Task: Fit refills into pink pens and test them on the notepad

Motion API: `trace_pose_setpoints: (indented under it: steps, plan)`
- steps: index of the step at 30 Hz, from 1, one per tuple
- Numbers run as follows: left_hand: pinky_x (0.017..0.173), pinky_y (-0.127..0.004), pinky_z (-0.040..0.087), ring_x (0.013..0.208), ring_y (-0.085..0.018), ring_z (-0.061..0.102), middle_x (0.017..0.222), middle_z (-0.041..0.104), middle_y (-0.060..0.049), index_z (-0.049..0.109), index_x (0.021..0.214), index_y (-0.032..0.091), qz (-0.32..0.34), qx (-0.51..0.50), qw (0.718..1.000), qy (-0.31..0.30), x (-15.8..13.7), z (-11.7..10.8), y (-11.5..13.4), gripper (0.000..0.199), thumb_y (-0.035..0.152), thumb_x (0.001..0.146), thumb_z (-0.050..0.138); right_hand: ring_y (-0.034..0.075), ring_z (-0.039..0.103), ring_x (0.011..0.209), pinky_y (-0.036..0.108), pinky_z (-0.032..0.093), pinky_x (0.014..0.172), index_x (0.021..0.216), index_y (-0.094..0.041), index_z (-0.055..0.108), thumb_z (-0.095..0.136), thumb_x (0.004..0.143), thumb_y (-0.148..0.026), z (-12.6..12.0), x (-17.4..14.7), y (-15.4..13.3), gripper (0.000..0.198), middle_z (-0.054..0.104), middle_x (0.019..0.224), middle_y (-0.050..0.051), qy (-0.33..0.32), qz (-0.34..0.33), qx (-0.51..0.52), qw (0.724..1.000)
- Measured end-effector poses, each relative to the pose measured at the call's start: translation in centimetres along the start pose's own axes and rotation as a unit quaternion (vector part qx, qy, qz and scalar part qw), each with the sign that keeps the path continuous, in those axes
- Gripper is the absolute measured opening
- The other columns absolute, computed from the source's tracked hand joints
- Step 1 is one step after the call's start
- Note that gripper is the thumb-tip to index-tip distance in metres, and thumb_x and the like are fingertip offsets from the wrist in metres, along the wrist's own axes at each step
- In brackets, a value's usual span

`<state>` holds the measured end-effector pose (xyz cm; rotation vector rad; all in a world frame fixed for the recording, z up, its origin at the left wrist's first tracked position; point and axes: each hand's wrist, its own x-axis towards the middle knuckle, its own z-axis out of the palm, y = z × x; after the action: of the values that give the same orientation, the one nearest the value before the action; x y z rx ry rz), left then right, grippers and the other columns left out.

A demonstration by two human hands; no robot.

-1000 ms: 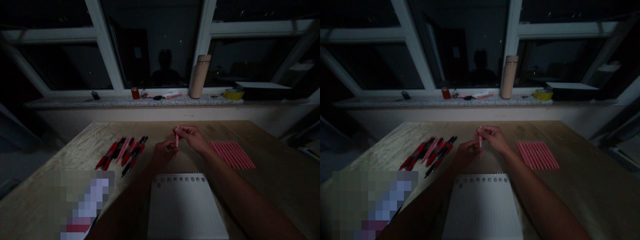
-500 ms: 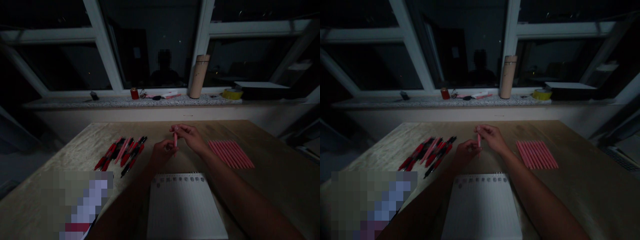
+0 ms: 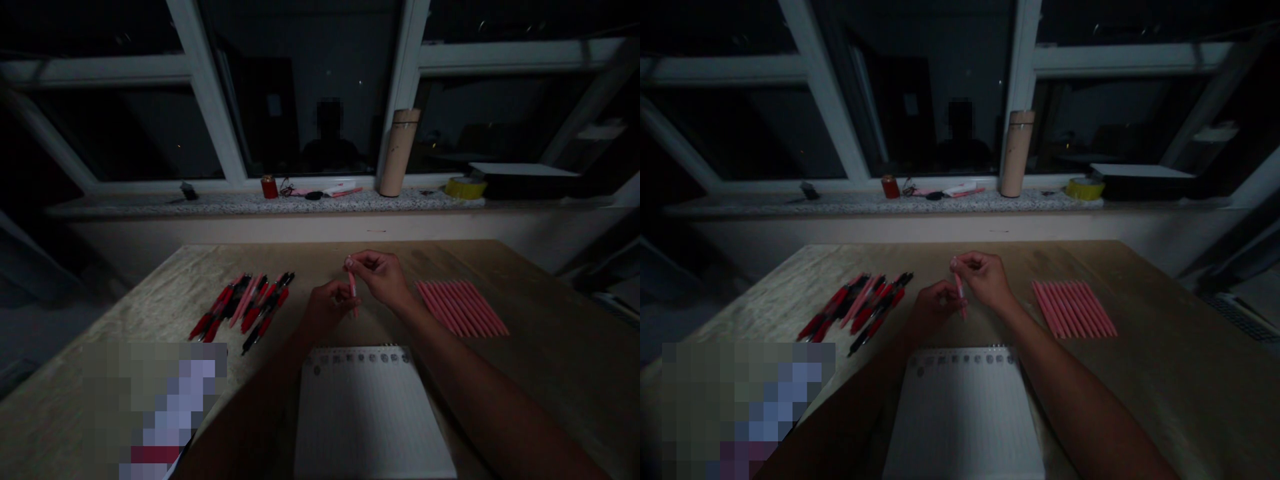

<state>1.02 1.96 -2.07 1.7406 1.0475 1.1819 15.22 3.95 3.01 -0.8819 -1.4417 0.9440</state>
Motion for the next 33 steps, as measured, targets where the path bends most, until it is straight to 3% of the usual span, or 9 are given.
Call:
trace_pose_setpoints:
  steps: [7, 11, 15, 19, 22, 25, 28, 31, 33]
  plan:
    - [0.059, -0.022, 0.043, 0.061, -0.011, 0.057, 0.065, 0.064, -0.001, 0.059, 0.072, 0.015, -0.02, -0.06, 0.998, -0.003, 0.3, 0.1, -0.4, 0.025, 0.034, 0.065, 0.073, 0.015, 0.061, 0.067, 0.027, 0.046, 0.065, 0.077, -0.016, 0.066, 0.068, 0.071, -0.043, -0.3, 0.3, 0.5, 0.028, 0.068, 0.073, 0.004, -0.04, 0.011, 0.003, 0.999]
    - [0.061, -0.023, 0.045, 0.062, -0.011, 0.059, 0.068, 0.064, -0.002, 0.056, 0.07, 0.014, -0.041, -0.172, 0.982, 0.066, 1.2, -0.3, -1.0, 0.032, 0.034, 0.058, 0.076, 0.014, 0.059, 0.067, 0.024, 0.044, 0.064, 0.083, -0.015, 0.067, 0.061, 0.076, -0.046, -0.5, 0.4, 1.0, 0.032, 0.066, 0.074, 0.002, -0.155, 0.028, -0.024, 0.987]
    - [0.059, -0.022, 0.045, 0.059, -0.01, 0.057, 0.064, 0.062, -0.001, 0.054, 0.069, 0.014, -0.068, -0.246, 0.956, 0.141, 1.9, -0.9, -1.4, 0.035, 0.036, 0.056, 0.077, 0.011, 0.052, 0.055, 0.02, 0.037, 0.051, 0.079, -0.015, 0.068, 0.068, 0.069, -0.044, -0.7, 0.1, 1.8, 0.03, 0.062, 0.062, -0.001, -0.228, 0.05, -0.131, 0.963]
    - [0.056, -0.02, 0.043, 0.054, -0.008, 0.054, 0.061, 0.061, 0.0, 0.056, 0.07, 0.013, -0.093, -0.269, 0.945, 0.164, 2.0, -1.1, -1.2, 0.033, 0.039, 0.061, 0.073, 0.01, 0.048, 0.048, 0.02, 0.032, 0.047, 0.068, -0.015, 0.07, 0.068, 0.07, -0.036, -0.9, 0.1, 1.8, 0.021, 0.058, 0.053, -0.002, -0.176, 0.01, -0.222, 0.959]
    - [0.053, -0.021, 0.043, 0.056, -0.01, 0.057, 0.067, 0.064, -0.005, 0.059, 0.073, 0.011, -0.13, -0.282, 0.94, 0.142, 1.9, -0.9, -1.0, 0.037, 0.046, 0.065, 0.068, 0.013, 0.053, 0.054, 0.023, 0.037, 0.051, 0.074, -0.016, 0.071, 0.068, 0.07, -0.037, -1.2, 0.4, 1.4, 0.022, 0.063, 0.06, 0.001, -0.11, -0.014, -0.202, 0.973]
    - [0.046, -0.021, 0.04, 0.05, -0.011, 0.058, 0.065, 0.065, -0.007, 0.061, 0.071, 0.01, -0.174, -0.265, 0.943, 0.1, 1.7, -0.7, -0.9, 0.045, 0.055, 0.07, 0.059, 0.016, 0.058, 0.062, 0.026, 0.043, 0.057, 0.076, -0.017, 0.069, 0.072, 0.065, -0.041, -1.4, 0.7, 0.9, 0.027, 0.067, 0.069, 0.004, -0.028, -0.019, -0.116, 0.993]
    - [0.042, -0.022, 0.036, 0.04, -0.01, 0.051, 0.047, 0.058, -0.005, 0.059, 0.056, 0.011, -0.178, -0.209, 0.958, 0.078, 1.5, -0.6, -1.1, 0.051, 0.058, 0.074, 0.052, 0.016, 0.059, 0.066, 0.029, 0.047, 0.065, 0.073, -0.017, 0.064, 0.073, 0.064, -0.044, -1.3, 1.0, 0.3, 0.031, 0.065, 0.071, 0.004, 0.031, -0.009, -0.017, 0.999]
    - [0.042, -0.022, 0.035, 0.037, -0.01, 0.048, 0.041, 0.053, -0.003, 0.057, 0.049, 0.013, -0.14, -0.182, 0.968, 0.097, 1.4, -0.7, -1.5, 0.05, 0.055, 0.074, 0.052, 0.013, 0.058, 0.063, 0.028, 0.047, 0.064, 0.08, -0.02, 0.059, 0.068, 0.069, -0.048, -1.1, 1.1, -0.2, 0.032, 0.061, 0.071, 0.0, 0.039, 0.029, 0.106, 0.993]
    - [0.042, -0.023, 0.035, 0.037, -0.01, 0.047, 0.041, 0.053, -0.002, 0.057, 0.048, 0.013, -0.13, -0.176, 0.969, 0.112, 1.4, -0.8, -1.8, 0.048, 0.054, 0.074, 0.053, 0.01, 0.053, 0.053, 0.025, 0.045, 0.055, 0.084, -0.023, 0.054, 0.063, 0.073, -0.05, -1.0, 1.1, -0.3, 0.03, 0.055, 0.066, -0.005, 0.018, 0.078, 0.205, 0.976]
